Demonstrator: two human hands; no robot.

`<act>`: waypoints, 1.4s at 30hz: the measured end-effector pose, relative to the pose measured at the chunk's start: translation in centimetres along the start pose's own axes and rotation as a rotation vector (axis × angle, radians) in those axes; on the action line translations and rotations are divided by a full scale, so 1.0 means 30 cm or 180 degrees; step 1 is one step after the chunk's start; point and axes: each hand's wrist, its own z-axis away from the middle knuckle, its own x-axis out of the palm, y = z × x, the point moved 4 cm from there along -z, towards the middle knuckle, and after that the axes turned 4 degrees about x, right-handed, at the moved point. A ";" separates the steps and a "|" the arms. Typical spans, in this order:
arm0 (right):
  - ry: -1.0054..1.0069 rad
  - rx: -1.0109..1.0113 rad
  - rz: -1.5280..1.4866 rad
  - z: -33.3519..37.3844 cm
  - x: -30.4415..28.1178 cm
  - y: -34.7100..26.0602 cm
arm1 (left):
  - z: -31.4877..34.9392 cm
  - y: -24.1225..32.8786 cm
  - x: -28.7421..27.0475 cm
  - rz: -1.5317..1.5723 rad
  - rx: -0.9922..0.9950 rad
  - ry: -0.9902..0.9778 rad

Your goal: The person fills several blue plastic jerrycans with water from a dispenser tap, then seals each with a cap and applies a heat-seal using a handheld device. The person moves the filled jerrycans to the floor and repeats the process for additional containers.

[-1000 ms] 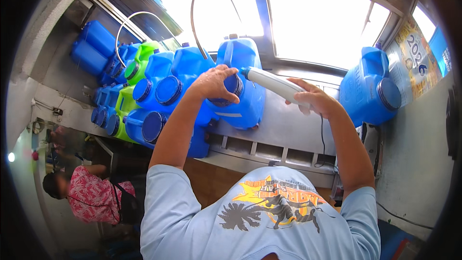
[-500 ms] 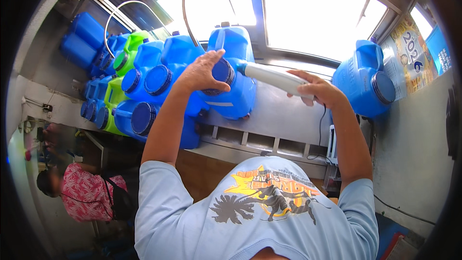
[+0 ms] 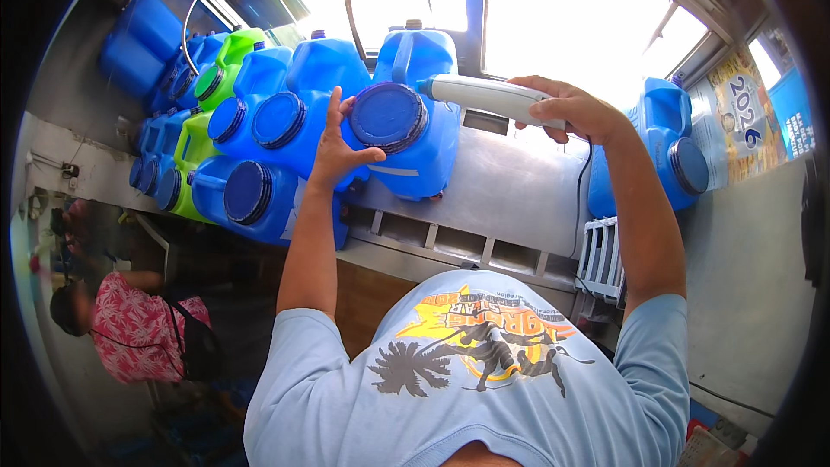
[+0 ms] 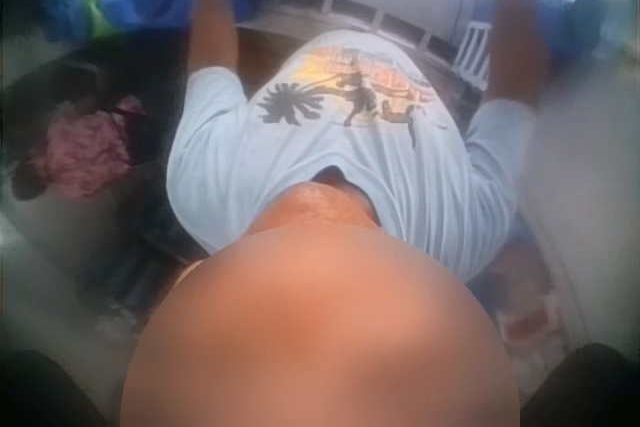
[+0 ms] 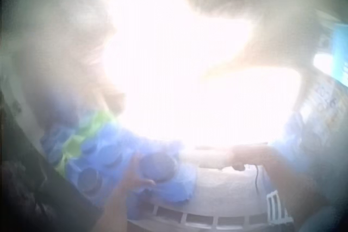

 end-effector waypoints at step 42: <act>-0.0301 0.0352 0.0980 0.068 -0.019 -0.168 | 0.070 -0.070 0.113 -0.0608 0.0012 0.0487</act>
